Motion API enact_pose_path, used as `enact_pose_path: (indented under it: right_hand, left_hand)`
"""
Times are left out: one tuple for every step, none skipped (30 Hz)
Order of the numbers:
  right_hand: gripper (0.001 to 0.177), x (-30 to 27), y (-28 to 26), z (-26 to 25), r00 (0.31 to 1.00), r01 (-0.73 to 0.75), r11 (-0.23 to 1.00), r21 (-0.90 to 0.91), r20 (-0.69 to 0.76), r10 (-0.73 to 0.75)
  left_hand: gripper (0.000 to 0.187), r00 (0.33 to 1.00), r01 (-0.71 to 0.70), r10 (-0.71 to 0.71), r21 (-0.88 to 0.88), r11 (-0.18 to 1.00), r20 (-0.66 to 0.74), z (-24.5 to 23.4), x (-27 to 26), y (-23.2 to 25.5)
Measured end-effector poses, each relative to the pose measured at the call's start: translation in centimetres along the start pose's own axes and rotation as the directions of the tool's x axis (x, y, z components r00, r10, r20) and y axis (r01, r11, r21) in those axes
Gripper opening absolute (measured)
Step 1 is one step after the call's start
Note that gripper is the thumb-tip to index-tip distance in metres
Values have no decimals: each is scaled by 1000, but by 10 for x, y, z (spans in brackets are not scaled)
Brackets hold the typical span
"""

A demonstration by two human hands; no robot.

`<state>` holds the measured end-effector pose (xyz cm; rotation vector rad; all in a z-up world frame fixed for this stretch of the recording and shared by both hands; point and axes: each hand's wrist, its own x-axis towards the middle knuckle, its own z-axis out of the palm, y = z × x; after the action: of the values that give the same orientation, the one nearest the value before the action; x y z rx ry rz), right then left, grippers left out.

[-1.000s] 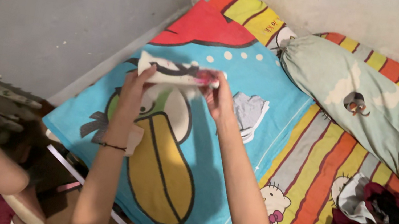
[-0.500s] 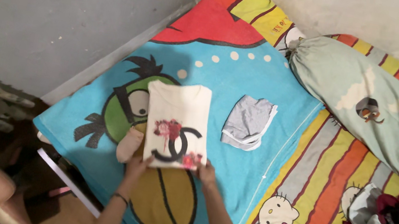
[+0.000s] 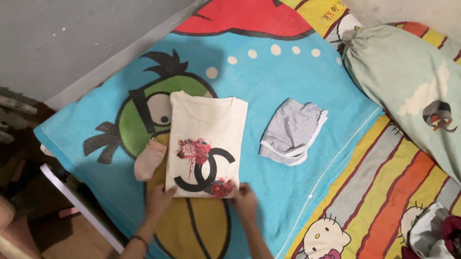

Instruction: The person removes clothes from a green laundry basket and places them on a bed. They then fold several items including socks, underwear, a white t-shirt, brown shorts, and a maroon long-sleeve shirt, stacking them on the bed.

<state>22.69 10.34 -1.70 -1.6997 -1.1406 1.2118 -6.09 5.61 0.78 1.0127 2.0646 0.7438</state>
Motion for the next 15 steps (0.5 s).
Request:
enact_pose_path:
  right_hand:
    - [32, 3, 1, -9, 985, 138, 988, -64, -95, -143]
    - [37, 15, 0, -20, 988, 117, 982, 145, -117, -100]
    - [46, 25, -1, -31, 990, 96, 933, 348, -129, -54]
    - [39, 34, -1, -41, 981, 62, 879, 473, -193, 34]
    - [44, 49, -3, -50, 961, 42, 808, 588, -244, 128]
    - [50, 64, -6, -59, 967, 4, 762, 648, -196, 161]
    - [57, 78, -10, -66, 971, -34, 710, 703, -144, 190]
    - [64, 92, -13, -72, 973, -74, 654, 753, -90, 214]
    - [65, 106, -17, -76, 973, -92, 641, 762, -69, 222]
    - [67, 119, -21, -80, 972, -113, 629, 769, -46, 231]
    - [70, 132, -24, -84, 970, -134, 617, 775, -23, 240]
    - [71, 145, -29, -89, 955, -203, 618, 760, 14, 297]
    - [72, 157, -33, -92, 934, -271, 614, 741, 49, 353]
    - [72, 168, -40, -97, 909, -337, 608, 719, 81, 408]
    - [70, 180, -48, -101, 918, -335, 589, 735, 116, 379]
  left_hand:
    - [42, 989, -23, 29, 43, 999, -144, 2, -8, 9]
    - [42, 952, -83, 99, 67, 994, -291, 7, -13, 21]
    - [42, 892, -162, 184, 88, 983, -412, 15, -15, 33]
    - [43, 830, -248, 268, 106, 963, -490, 27, -19, 45]
    - [45, 790, -408, 413, 113, 906, -453, 43, -22, 54]
    - [42, 737, -558, 550, 104, 823, -392, 61, -24, 62]
    - [39, 661, -692, 674, 81, 718, -330, 84, -22, 72]
    - [37, 753, -657, 621, -186, 731, -218, 109, -17, 82]
    - [35, 809, -553, 583, -434, 711, -76, 135, -10, 91]
    - [38, 848, -468, 526, -385, 796, 58, 159, -2, 98]
    - [41, 872, -382, 452, -318, 868, 188, 181, 8, 106]
    - [47, 866, -383, 467, -364, 849, 180, 203, 16, 117]
    - [53, 860, -383, 482, -408, 829, 171, 219, 24, 126]
    - [62, 902, -254, 374, -436, 863, 214, 230, 31, 137]
    - [70, 929, -121, 263, -457, 881, 261, 237, 41, 153]
